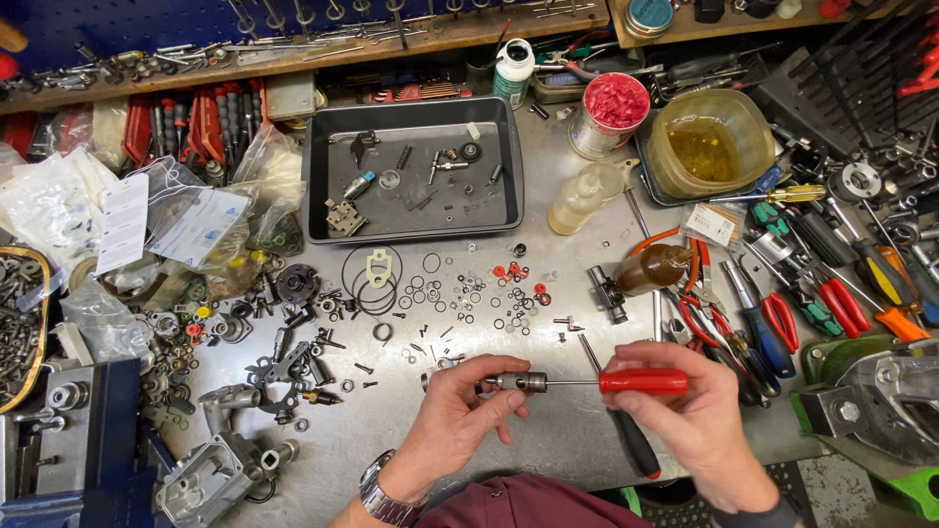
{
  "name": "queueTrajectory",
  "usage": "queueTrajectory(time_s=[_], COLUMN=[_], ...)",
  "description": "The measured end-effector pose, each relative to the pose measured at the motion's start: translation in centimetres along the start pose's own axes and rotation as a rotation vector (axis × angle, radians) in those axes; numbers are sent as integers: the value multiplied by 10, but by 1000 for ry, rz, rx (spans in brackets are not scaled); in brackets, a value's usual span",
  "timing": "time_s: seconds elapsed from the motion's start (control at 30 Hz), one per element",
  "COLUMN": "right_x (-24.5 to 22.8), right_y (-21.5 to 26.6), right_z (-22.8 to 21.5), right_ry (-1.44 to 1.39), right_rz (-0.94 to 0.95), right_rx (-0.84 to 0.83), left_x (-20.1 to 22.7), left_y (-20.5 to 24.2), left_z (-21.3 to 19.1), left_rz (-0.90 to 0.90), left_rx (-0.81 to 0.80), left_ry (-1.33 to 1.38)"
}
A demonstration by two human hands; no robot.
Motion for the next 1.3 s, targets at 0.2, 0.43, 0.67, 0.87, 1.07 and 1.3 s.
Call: queueTrajectory(time_s=[0.2,0.43,0.67,0.87,1.07,1.3], right_x=[35,40,42,49,52,50], right_y=[3,1,2,1,4,5], right_z=[41,36,38,37,37,40], right_ry=[-613,-624,-614,-616,-642,-702], right_rz=[12,16,47,65,94,84], right_rx=[-72,21,5,23,44,24], left_x=[7,25,30,28,35,34], left_y=[0,-1,2,3,3,2], left_z=[10,10,11,12,14,14], left_rz=[42,42,72,75,81,81], left_rx=[20,67,64,63,63,66], left_ry=[-7,-121,-187,-181,-202,-211])
Point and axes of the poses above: each hand's wrist, its own y-axis away from the middle knuckle, its own z-axis out of the palm, x = y × z, the point moved 9 cm from there along -y, towards the middle knuckle, and after that the axes turned 7 degrees about z, right-handed, at the moved point
